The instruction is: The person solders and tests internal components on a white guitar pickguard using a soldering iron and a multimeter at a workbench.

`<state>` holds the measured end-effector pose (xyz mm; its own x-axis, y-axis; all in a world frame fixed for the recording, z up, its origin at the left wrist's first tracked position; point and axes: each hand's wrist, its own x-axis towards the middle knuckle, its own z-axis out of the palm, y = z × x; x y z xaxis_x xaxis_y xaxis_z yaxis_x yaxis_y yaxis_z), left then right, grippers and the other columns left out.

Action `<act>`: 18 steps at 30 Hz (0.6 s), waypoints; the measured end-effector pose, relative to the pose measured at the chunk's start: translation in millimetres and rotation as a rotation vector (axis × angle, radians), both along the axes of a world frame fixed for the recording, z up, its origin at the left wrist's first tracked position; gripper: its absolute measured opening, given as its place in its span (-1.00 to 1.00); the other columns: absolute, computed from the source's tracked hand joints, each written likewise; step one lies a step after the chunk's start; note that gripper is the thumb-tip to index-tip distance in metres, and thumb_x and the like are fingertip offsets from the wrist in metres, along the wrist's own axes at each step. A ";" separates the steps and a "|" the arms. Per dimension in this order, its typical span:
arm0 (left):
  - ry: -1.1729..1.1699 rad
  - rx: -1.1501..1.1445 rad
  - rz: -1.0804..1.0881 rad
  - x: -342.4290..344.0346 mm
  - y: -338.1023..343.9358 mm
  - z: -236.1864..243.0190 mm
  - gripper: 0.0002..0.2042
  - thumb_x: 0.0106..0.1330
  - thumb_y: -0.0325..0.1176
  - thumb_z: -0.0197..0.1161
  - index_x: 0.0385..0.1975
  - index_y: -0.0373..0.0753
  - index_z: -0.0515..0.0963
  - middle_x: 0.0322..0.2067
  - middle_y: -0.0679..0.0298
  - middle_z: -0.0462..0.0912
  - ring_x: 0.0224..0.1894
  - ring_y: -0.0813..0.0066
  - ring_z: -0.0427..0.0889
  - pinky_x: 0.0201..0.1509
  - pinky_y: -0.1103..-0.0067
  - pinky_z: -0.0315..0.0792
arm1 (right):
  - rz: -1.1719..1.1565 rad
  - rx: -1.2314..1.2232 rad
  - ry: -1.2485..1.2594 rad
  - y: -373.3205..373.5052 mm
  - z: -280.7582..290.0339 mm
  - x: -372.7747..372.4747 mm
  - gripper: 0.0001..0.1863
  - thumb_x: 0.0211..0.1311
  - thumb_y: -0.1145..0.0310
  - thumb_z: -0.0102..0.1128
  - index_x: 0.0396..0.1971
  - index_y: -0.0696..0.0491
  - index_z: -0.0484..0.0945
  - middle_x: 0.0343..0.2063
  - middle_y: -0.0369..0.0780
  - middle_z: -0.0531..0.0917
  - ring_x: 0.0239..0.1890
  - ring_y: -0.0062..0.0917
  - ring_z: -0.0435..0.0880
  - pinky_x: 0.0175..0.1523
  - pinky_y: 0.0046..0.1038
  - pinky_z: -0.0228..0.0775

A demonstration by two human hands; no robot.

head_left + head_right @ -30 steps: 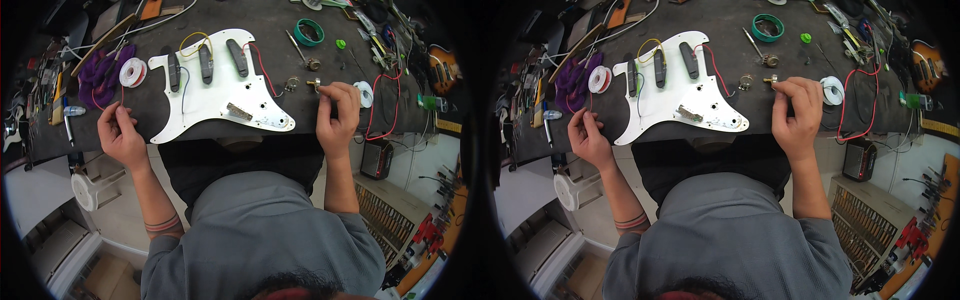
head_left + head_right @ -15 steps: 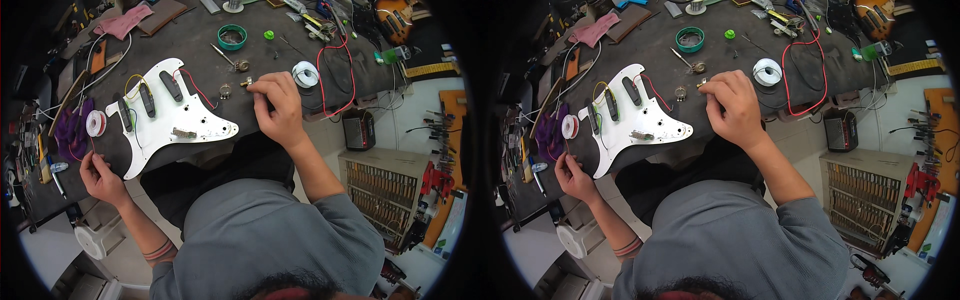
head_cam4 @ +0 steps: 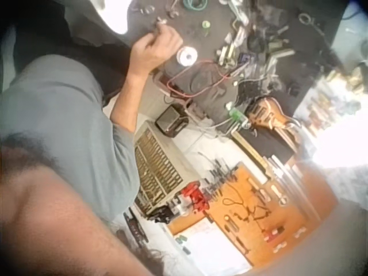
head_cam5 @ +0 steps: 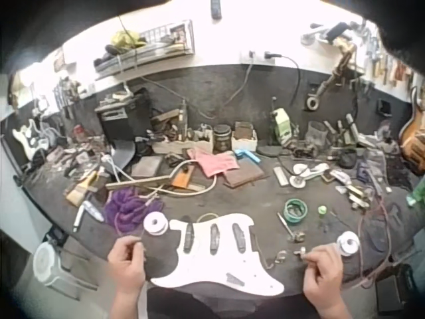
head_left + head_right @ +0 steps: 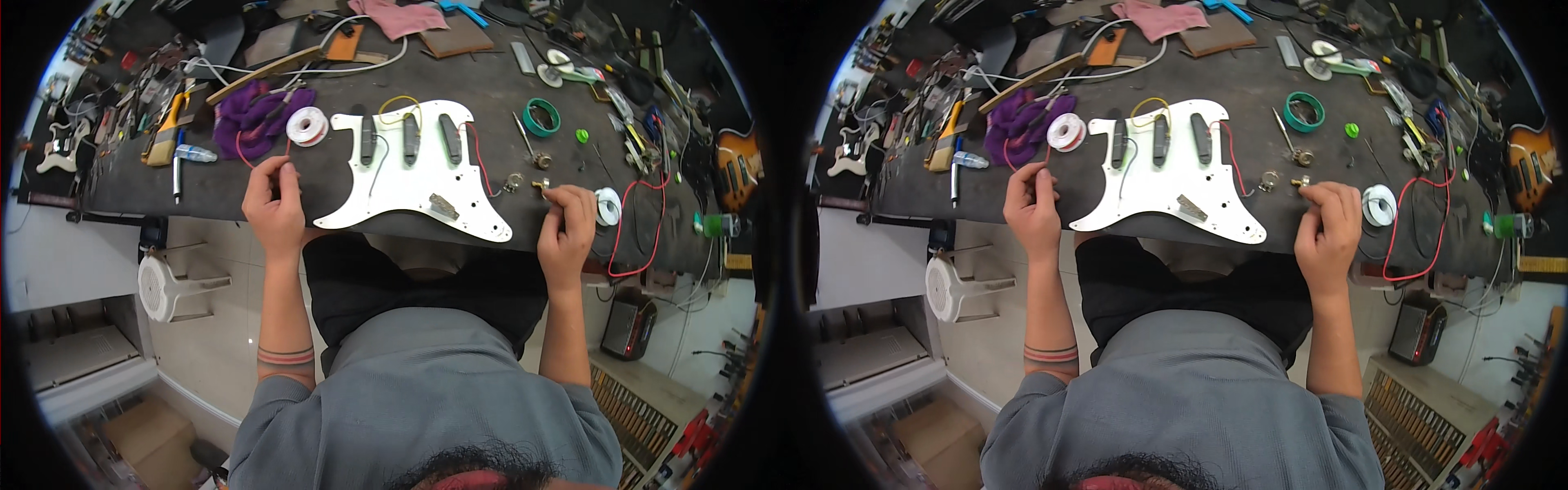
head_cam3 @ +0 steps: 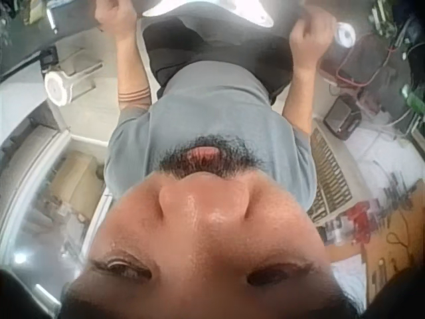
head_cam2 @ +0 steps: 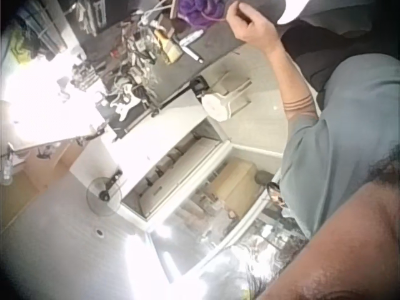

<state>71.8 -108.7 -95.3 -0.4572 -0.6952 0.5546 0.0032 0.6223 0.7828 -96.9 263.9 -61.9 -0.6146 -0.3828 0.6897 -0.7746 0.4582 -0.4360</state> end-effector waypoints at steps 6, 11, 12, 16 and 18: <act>0.196 0.372 -0.059 1.7 -19.2 24.7 -0.87 0.56 -0.49 0.29 -0.02 -0.38 0.65 -0.36 0.29 0.69 -0.45 0.75 0.55 -0.45 0.76 0.34 | -0.036 0.007 -0.005 4.2 -1.3 3.5 -0.70 0.09 0.81 0.11 -0.22 0.18 0.63 -0.25 -0.10 0.66 -0.19 -0.19 0.60 -0.07 -0.24 0.43; 0.182 0.269 -0.065 -2.3 -11.2 32.6 -0.87 0.56 -0.48 0.31 -0.01 -0.35 0.66 -0.40 0.39 0.66 -0.45 0.79 0.53 -0.47 0.78 0.28 | -0.011 -0.054 -0.030 -1.8 -0.9 4.7 -0.78 0.22 0.73 0.23 -0.18 0.17 0.64 -0.24 -0.09 0.64 -0.25 -0.22 0.64 -0.15 -0.28 0.48; 0.182 0.280 -0.084 -1.5 -11.0 30.2 -0.87 0.56 -0.48 0.31 -0.01 -0.35 0.66 -0.40 0.39 0.66 -0.45 0.79 0.53 -0.47 0.78 0.28 | -0.013 -0.061 -0.047 -2.2 -3.1 5.2 -0.79 0.24 0.71 0.25 -0.16 0.16 0.65 -0.23 -0.11 0.64 -0.31 -0.28 0.65 -0.23 -0.32 0.48; 0.151 0.227 -0.130 -2.2 -16.4 15.4 -0.88 0.56 -0.48 0.31 -0.03 -0.35 0.67 -0.41 0.41 0.63 -0.45 0.81 0.50 -0.48 0.79 0.23 | -0.040 -0.043 -0.082 -2.8 -5.9 8.3 -0.80 0.24 0.70 0.26 -0.17 0.14 0.65 -0.30 -0.14 0.65 -0.41 -0.31 0.65 -0.32 -0.37 0.46; 0.130 0.247 -0.122 -3.6 -17.0 10.1 -0.89 0.57 -0.48 0.31 -0.03 -0.35 0.67 -0.42 0.42 0.62 -0.46 0.82 0.49 -0.49 0.78 0.20 | -0.035 -0.029 -0.073 -2.8 -6.4 9.1 -0.80 0.24 0.70 0.26 -0.18 0.13 0.65 -0.33 -0.16 0.65 -0.44 -0.32 0.65 -0.35 -0.38 0.45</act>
<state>68.2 -125.7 -85.2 -0.4817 -0.7607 0.4350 0.1759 0.4024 0.8984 -87.8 261.1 -68.3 -0.6765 -0.3404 0.6531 -0.7238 0.4710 -0.5042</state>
